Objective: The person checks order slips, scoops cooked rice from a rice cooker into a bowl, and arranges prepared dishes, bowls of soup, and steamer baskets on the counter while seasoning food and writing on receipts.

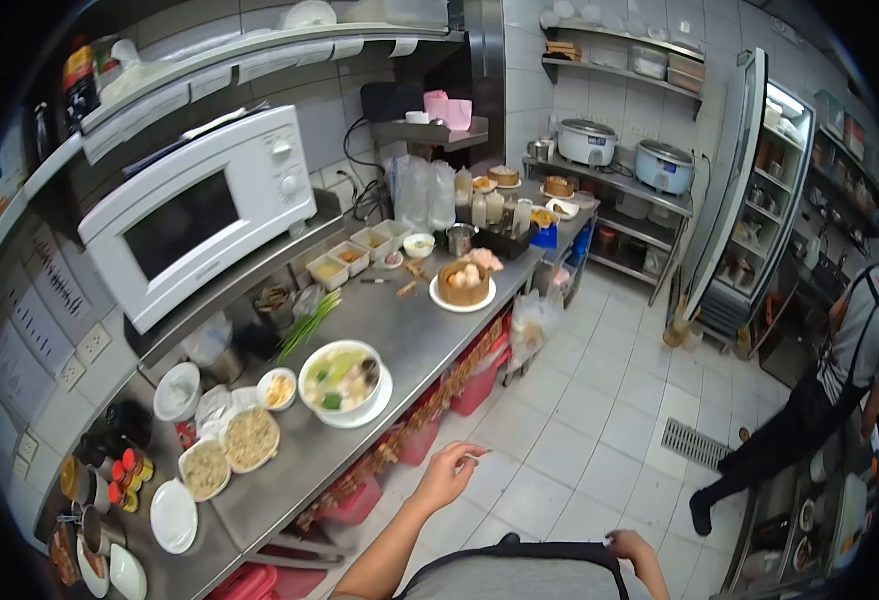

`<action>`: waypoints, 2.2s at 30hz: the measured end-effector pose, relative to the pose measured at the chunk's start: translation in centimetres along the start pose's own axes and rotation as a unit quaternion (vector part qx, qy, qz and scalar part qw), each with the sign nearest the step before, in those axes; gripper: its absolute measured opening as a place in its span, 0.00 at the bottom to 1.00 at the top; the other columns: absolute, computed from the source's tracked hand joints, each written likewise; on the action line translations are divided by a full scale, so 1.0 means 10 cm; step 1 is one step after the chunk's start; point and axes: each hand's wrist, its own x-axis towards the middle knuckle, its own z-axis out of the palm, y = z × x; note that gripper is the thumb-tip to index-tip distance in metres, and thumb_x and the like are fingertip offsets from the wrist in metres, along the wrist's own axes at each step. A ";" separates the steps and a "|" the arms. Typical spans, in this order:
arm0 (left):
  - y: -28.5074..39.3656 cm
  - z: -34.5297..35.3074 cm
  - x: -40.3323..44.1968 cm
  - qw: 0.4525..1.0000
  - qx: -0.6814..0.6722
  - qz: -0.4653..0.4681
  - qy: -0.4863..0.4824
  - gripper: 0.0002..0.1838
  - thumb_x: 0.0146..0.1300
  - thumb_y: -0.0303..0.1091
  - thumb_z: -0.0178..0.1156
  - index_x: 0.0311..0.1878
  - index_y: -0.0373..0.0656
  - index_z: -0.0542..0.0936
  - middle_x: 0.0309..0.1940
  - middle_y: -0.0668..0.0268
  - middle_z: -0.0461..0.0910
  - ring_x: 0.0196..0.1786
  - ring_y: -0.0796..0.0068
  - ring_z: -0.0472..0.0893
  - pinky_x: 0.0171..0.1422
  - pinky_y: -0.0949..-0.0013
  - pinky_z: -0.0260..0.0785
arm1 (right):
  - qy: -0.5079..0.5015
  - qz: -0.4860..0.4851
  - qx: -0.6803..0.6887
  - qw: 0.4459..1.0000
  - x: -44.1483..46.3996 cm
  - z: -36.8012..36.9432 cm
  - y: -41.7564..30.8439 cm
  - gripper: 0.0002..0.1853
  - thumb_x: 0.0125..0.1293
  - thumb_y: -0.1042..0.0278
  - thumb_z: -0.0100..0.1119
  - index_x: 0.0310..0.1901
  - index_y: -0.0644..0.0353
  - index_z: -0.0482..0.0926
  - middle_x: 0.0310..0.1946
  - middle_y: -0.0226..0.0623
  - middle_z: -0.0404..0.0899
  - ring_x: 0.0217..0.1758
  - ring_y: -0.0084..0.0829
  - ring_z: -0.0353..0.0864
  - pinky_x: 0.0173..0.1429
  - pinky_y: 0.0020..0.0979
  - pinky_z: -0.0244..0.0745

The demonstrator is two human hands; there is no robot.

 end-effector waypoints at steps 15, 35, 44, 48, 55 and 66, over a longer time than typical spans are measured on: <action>-1.77 -0.22 2.43 0.953 -0.034 -0.230 0.196 0.23 0.55 0.20 0.54 0.56 0.35 0.66 0.45 0.60 0.73 0.35 0.76 0.79 0.40 0.76 0.71 | 0.148 -0.457 0.008 0.877 3.67 -3.95 -3.08 0.15 0.50 0.70 0.56 0.41 0.62 0.79 0.35 0.50 0.79 0.38 0.46 0.79 0.45 0.39 0.74; -2.51 0.05 3.82 0.815 -0.165 -0.350 0.431 0.26 0.58 0.25 0.56 0.60 0.33 0.61 0.27 0.56 0.80 0.25 0.69 0.82 0.25 0.70 0.77 | 0.315 -0.323 0.104 0.887 6.54 -5.50 -4.78 0.37 0.43 0.63 0.70 0.54 0.57 0.60 0.51 0.54 0.70 0.53 0.51 0.71 0.52 0.45 0.69; -2.32 0.00 3.33 0.783 -0.069 -0.333 0.520 0.26 0.57 0.24 0.58 0.59 0.33 0.64 0.30 0.58 0.79 0.30 0.69 0.81 0.33 0.69 0.77 | 0.361 -0.463 0.219 0.779 6.61 -5.61 -4.84 0.29 0.43 0.64 0.69 0.48 0.61 0.69 0.40 0.50 0.75 0.46 0.50 0.73 0.50 0.43 0.68; -2.20 -0.07 3.07 0.860 0.102 -0.248 0.435 0.41 0.49 0.34 0.66 0.64 0.35 0.56 0.55 0.48 0.64 0.61 0.56 0.63 0.65 0.63 0.56 | 0.418 -0.599 0.282 0.622 6.13 -5.80 -4.85 0.30 0.42 0.67 0.66 0.50 0.64 0.68 0.41 0.48 0.70 0.48 0.48 0.69 0.53 0.39 0.65; -1.93 -0.12 3.36 0.885 0.187 -0.195 0.379 0.64 0.35 0.41 0.75 0.69 0.36 0.40 0.68 0.48 0.44 0.71 0.54 0.47 0.73 0.62 0.44 | 0.151 -0.732 -0.039 0.663 5.11 -5.23 -4.89 0.31 0.41 0.64 0.64 0.52 0.57 0.72 0.41 0.42 0.76 0.45 0.44 0.76 0.49 0.39 0.71; -1.99 -0.11 3.34 0.872 0.197 -0.149 0.424 0.60 0.34 0.39 0.76 0.68 0.40 0.47 0.67 0.52 0.51 0.69 0.55 0.55 0.70 0.61 0.52 | 0.192 -0.707 -0.353 0.581 4.67 -4.75 -4.74 0.28 0.41 0.64 0.64 0.50 0.39 0.74 0.32 0.25 0.76 0.39 0.30 0.76 0.42 0.38 0.65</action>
